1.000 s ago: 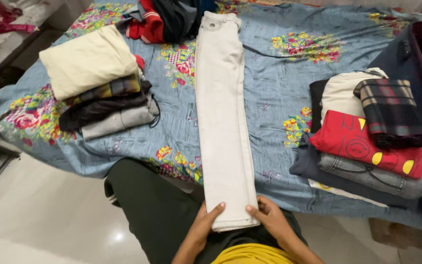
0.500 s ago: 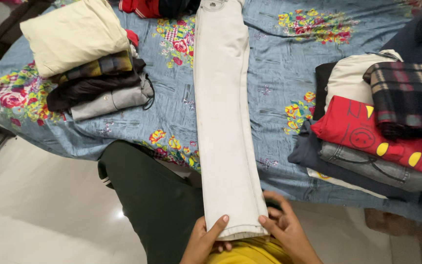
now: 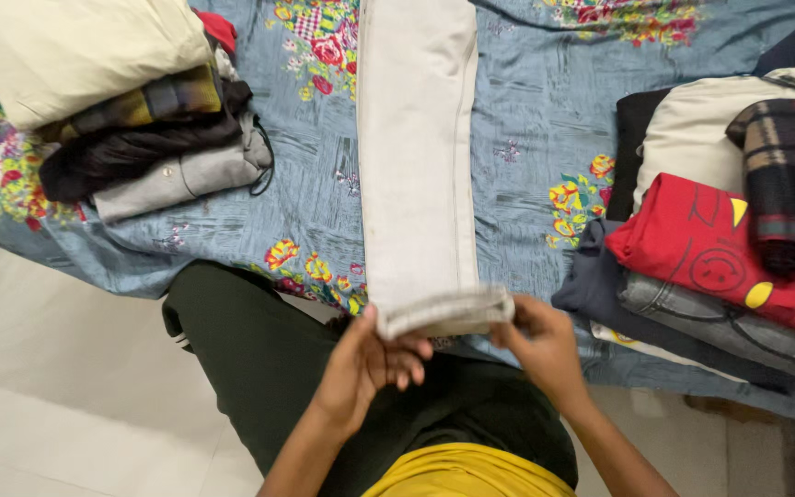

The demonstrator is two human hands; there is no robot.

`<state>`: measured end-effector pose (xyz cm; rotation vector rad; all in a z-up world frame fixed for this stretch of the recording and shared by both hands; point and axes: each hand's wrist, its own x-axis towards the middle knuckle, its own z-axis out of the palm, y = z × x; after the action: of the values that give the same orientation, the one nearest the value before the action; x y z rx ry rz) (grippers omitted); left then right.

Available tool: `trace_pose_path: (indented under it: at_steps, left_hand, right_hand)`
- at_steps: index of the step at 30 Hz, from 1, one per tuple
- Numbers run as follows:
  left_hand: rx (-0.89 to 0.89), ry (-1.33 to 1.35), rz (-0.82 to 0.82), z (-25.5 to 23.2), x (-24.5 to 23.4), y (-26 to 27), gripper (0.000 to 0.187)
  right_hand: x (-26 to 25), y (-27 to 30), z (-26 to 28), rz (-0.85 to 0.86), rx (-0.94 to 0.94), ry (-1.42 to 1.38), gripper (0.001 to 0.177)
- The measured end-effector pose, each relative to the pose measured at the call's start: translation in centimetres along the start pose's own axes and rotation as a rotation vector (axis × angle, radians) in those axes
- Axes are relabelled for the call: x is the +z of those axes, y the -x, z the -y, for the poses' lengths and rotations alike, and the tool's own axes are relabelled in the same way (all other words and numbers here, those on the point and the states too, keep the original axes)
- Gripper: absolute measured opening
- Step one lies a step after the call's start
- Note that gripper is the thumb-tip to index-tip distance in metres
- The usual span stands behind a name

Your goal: The person folds a pair of cream-colored pants, then a plaid scarf, and finally a pair of white jeans on a bed. They smooth and fold each item neatly by hand.

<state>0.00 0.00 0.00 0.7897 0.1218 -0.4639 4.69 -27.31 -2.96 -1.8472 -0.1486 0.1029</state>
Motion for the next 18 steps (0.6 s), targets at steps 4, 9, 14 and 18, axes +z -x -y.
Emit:
trace_pose_path:
  at_steps: [4, 9, 14, 18]
  left_hand:
    - [0.206, -0.327, -0.228, -1.1, 0.1, -3.0, 0.055]
    - [0.860, -1.826, -0.331, -2.3, -0.7, -4.4, 0.044]
    - [0.736, -1.823, -0.060, -2.4, -2.4, -3.8, 0.074]
    - [0.686, -1.996, -0.044, -2.2, -4.2, -3.2, 0.077]
  right_hand:
    - [2.1, -7.2, -0.3, -0.093, -0.039, 0.160, 0.026]
    - [3.9, -10.9, -0.3, -0.064, 0.136, 0.314, 0.033]
    - [3.2, -10.1, 0.3, -0.055, 0.197, 0.333, 0.046]
    - [1.3, -5.6, 2.2, 0.067, -0.485, 0.508, 0.065]
